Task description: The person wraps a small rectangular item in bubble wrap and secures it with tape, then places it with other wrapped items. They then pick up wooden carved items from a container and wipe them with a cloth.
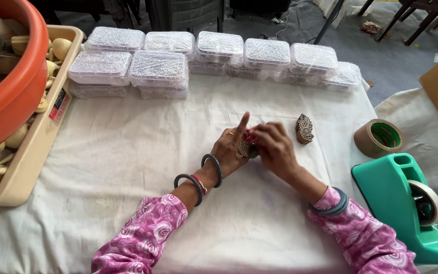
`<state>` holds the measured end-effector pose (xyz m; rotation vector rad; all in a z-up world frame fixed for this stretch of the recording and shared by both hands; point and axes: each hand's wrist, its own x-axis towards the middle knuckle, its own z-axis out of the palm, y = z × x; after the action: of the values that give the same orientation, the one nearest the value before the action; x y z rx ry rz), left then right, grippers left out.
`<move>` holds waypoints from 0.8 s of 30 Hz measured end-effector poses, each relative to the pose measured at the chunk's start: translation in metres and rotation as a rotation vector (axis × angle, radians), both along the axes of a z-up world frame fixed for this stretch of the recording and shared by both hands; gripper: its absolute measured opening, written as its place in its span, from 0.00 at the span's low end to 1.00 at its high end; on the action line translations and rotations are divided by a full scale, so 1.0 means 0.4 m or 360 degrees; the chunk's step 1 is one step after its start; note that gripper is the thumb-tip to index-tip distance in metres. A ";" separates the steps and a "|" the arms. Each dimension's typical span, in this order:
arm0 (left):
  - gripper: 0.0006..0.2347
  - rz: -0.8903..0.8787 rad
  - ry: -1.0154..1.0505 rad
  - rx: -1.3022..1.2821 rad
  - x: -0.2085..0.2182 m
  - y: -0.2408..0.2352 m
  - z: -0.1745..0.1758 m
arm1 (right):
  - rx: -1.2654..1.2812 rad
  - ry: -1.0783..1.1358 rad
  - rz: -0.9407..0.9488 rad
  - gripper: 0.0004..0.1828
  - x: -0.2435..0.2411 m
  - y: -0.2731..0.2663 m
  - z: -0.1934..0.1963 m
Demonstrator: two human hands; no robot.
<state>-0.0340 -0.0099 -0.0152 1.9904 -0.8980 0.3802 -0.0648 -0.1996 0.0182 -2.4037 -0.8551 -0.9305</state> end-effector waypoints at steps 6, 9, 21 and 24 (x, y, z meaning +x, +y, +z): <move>0.52 0.0144 -0.0013 0.0021 0.018 0.006 -0.037 | -0.0159 0.0090 0.0275 0.26 -0.028 0.034 0.052; 0.55 -0.0026 -0.0055 -0.0012 0.002 0.003 -0.003 | -0.0081 0.0021 -0.0132 0.25 0.001 -0.007 0.031; 0.54 0.0125 0.0123 -0.0191 0.017 0.022 0.016 | -0.0241 0.0072 0.0169 0.21 0.005 -0.010 0.076; 0.55 -0.0073 0.0178 -0.0265 0.008 0.018 0.020 | -0.0010 0.0116 -0.0091 0.22 0.020 -0.033 0.045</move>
<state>-0.0308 -0.0029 -0.0070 1.8172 -0.8138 0.3043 -0.0566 -0.2130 0.0362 -2.4630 -0.7673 -0.8563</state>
